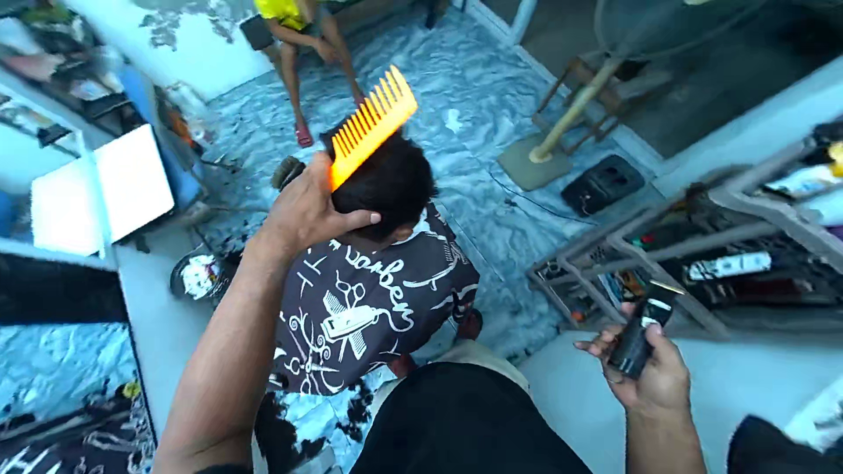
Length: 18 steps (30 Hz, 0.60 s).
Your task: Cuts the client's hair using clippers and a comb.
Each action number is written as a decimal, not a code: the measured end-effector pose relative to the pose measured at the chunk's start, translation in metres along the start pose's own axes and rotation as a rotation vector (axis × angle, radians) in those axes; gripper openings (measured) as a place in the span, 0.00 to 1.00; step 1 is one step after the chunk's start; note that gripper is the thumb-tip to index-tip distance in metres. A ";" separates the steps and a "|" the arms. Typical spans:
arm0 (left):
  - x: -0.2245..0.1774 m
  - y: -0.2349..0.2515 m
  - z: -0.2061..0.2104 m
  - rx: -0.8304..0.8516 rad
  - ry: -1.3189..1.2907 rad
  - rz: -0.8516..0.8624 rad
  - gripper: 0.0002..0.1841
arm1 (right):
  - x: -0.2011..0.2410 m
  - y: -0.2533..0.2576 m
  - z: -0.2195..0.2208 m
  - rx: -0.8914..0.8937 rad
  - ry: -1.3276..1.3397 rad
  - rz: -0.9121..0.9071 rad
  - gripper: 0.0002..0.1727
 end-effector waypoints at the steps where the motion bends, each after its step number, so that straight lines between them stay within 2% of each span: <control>1: 0.000 0.007 -0.003 0.017 -0.021 -0.015 0.56 | -0.002 -0.007 -0.003 -0.023 0.006 0.000 0.25; 7: -0.002 0.046 -0.020 0.129 -0.041 -0.093 0.54 | -0.021 -0.018 -0.018 -0.247 0.046 0.065 0.22; 14: 0.005 0.072 -0.020 0.176 -0.047 -0.047 0.54 | -0.052 0.010 -0.033 -0.307 0.049 0.224 0.20; 16: 0.009 0.071 -0.023 0.145 -0.058 -0.007 0.53 | -0.057 0.019 -0.041 -0.322 0.045 0.254 0.19; 18: 0.019 0.054 -0.037 -0.011 -0.110 0.004 0.46 | -0.058 0.027 -0.053 -0.328 0.041 0.263 0.19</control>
Point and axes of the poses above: each hand's wrist, its own y-axis towards the middle knuckle, its own z-axis out of the palm, x = y × z, the point moved 5 cm from there along y, towards the middle knuckle, and after that the axes turned 15 degrees about x, right-handed, at the moved point
